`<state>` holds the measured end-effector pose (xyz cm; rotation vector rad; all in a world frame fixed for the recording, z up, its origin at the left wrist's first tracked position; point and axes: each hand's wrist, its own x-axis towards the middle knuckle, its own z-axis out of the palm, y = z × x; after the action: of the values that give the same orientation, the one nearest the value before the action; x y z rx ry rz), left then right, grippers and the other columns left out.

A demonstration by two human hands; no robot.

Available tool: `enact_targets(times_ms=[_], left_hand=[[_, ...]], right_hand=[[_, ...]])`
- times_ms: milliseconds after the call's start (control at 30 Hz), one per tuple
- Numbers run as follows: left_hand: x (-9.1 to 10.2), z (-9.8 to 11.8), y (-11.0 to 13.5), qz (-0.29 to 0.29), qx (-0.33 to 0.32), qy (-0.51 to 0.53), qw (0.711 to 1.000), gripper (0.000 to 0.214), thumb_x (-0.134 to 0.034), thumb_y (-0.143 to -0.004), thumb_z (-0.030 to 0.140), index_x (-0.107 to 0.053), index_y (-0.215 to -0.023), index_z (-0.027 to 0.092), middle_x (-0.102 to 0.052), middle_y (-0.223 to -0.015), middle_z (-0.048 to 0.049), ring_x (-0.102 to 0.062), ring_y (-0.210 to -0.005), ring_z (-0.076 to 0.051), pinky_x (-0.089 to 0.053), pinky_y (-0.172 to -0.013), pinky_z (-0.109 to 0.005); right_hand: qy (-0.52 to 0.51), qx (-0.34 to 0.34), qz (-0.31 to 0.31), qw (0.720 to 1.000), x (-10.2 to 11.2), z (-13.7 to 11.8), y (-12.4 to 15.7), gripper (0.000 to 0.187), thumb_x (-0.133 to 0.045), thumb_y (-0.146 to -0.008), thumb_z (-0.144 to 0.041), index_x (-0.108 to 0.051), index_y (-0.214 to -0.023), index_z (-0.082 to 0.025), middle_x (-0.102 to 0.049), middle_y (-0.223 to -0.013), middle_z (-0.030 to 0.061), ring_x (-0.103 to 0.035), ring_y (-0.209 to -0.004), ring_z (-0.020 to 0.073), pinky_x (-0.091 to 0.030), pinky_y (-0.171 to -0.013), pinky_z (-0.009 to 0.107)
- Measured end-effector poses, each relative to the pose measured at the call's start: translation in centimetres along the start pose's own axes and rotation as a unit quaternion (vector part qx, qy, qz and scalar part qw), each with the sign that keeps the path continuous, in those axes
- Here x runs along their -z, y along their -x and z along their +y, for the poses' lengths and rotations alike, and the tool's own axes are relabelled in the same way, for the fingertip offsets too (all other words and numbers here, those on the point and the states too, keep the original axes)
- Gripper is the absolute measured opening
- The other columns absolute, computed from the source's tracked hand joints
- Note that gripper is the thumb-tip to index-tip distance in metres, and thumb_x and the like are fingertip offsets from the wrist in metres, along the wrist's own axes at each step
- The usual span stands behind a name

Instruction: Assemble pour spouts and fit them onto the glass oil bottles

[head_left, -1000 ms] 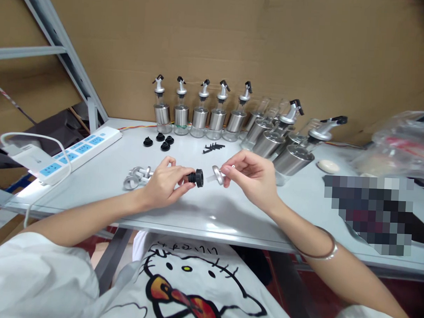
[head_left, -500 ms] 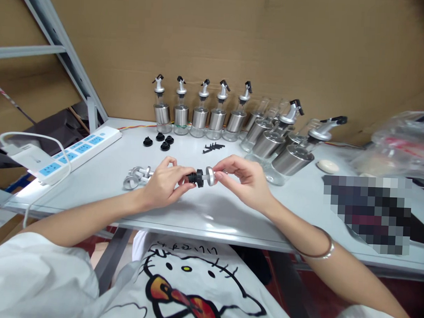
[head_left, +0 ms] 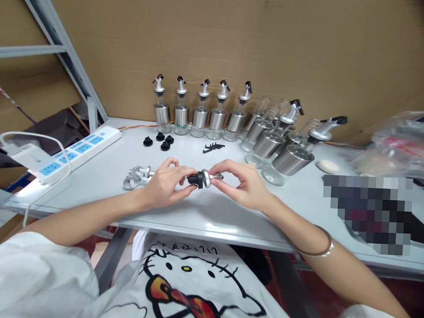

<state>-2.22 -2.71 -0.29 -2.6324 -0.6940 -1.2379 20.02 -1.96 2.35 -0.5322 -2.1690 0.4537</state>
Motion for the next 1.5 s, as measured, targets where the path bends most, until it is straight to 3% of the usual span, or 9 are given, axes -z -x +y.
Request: enact_targets(times_ms=[167,500,767,967,1100,1200,1333,1433,1500], left_hand=[[0.1,0.0,-0.1,0.003,-0.008,-0.007,1.0,0.011,-0.047,-0.091,0.022,-0.049,-0.101,0.017,-0.066,-0.072,0.0021,-0.051,-0.051,-0.01,-0.043,-0.072,-0.03],[0.0,-0.3,0.2,0.004,-0.019,-0.006,1.0,0.013,-0.045,-0.093,0.028,-0.052,-0.097,0.017,-0.069,-0.072,-0.0001,-0.053,-0.051,-0.01,-0.044,-0.07,-0.032],[0.1,-0.4,0.2,-0.008,-0.038,0.006,0.999,0.016,-0.042,-0.093,0.028,-0.053,-0.095,0.016,-0.066,-0.064,-0.0008,-0.054,-0.051,-0.013,-0.043,-0.068,-0.032],[0.0,-0.5,0.2,-0.032,-0.076,-0.022,0.996,0.013,-0.044,-0.093,0.023,-0.052,-0.096,0.014,-0.067,-0.068,-0.0026,-0.054,-0.052,-0.013,-0.043,-0.069,-0.032],[0.1,-0.5,0.2,-0.022,-0.062,-0.022,0.998,0.012,-0.043,-0.093,0.023,-0.052,-0.096,0.015,-0.064,-0.064,-0.0004,-0.052,-0.05,-0.012,-0.043,-0.069,-0.032],[0.2,-0.5,0.2,-0.026,-0.055,-0.024,0.998,0.011,-0.044,-0.092,0.023,-0.052,-0.094,0.017,-0.062,-0.062,0.0015,-0.05,-0.049,-0.012,-0.043,-0.069,-0.031],[0.2,-0.4,0.2,-0.029,-0.054,-0.024,0.998,0.013,-0.043,-0.093,0.025,-0.053,-0.091,0.017,-0.063,-0.062,0.001,-0.049,-0.048,-0.012,-0.043,-0.068,-0.031],[0.2,-0.4,0.2,-0.028,-0.051,-0.023,0.998,0.016,-0.042,-0.094,0.027,-0.054,-0.091,0.017,-0.063,-0.062,0.0009,-0.049,-0.048,-0.012,-0.043,-0.068,-0.031],[0.2,-0.4,0.3,-0.03,-0.04,-0.017,0.999,0.017,-0.042,-0.094,0.028,-0.054,-0.091,0.016,-0.062,-0.061,0.0009,-0.048,-0.048,-0.012,-0.043,-0.069,-0.031]], right_hand=[[0.001,0.016,-0.007,1.0,-0.2,-0.1,0.2,0.004,-0.06,-0.086,-0.017,-0.061,-0.09,-0.017,-0.07,-0.08,0.0028,-0.065,-0.069,0.0119,-0.049,-0.059,0.021],[0.007,0.065,-0.036,0.997,-0.4,0.2,0.3,0.004,-0.054,-0.091,-0.016,-0.058,-0.09,-0.017,-0.067,-0.081,0.0054,-0.063,-0.073,0.0142,-0.051,-0.065,0.026],[0.063,0.132,-0.038,0.989,-0.5,0.1,0.2,0.008,-0.05,-0.092,-0.012,-0.058,-0.091,-0.016,-0.066,-0.082,0.0074,-0.06,-0.071,0.0141,-0.048,-0.061,0.024],[0.034,0.067,-0.054,0.996,-0.8,-0.5,0.4,0.007,-0.053,-0.091,-0.019,-0.055,-0.085,-0.017,-0.065,-0.069,0.0024,-0.059,-0.057,0.0123,-0.044,-0.055,0.022],[-0.014,-0.022,-0.075,0.997,-0.7,-0.8,0.4,0.007,-0.052,-0.091,-0.022,-0.051,-0.085,-0.018,-0.067,-0.07,0.0009,-0.058,-0.056,0.0103,-0.039,-0.05,0.019],[-0.075,-0.095,-0.104,0.987,-0.6,-0.8,0.3,0.013,-0.051,-0.092,-0.028,-0.046,-0.083,-0.019,-0.069,-0.069,0.002,-0.061,-0.061,0.0117,-0.036,-0.046,0.018],[-0.19,-0.178,-0.126,0.957,-0.9,-0.5,0.2,0.02,-0.051,-0.092,-0.033,-0.042,-0.081,-0.02,-0.071,-0.07,0.0045,-0.064,-0.066,0.0143,-0.041,-0.054,0.022],[-0.249,-0.192,-0.132,0.94,-1.2,-0.1,0.4,0.021,-0.049,-0.094,-0.035,-0.04,-0.082,-0.021,-0.071,-0.072,0.0052,-0.066,-0.069,0.0156,-0.044,-0.059,0.025],[-0.215,-0.161,-0.122,0.955,-1.3,0.2,0.5,0.019,-0.05,-0.094,-0.034,-0.042,-0.083,-0.02,-0.07,-0.073,0.0043,-0.065,-0.07,0.0151,-0.044,-0.062,0.026]])
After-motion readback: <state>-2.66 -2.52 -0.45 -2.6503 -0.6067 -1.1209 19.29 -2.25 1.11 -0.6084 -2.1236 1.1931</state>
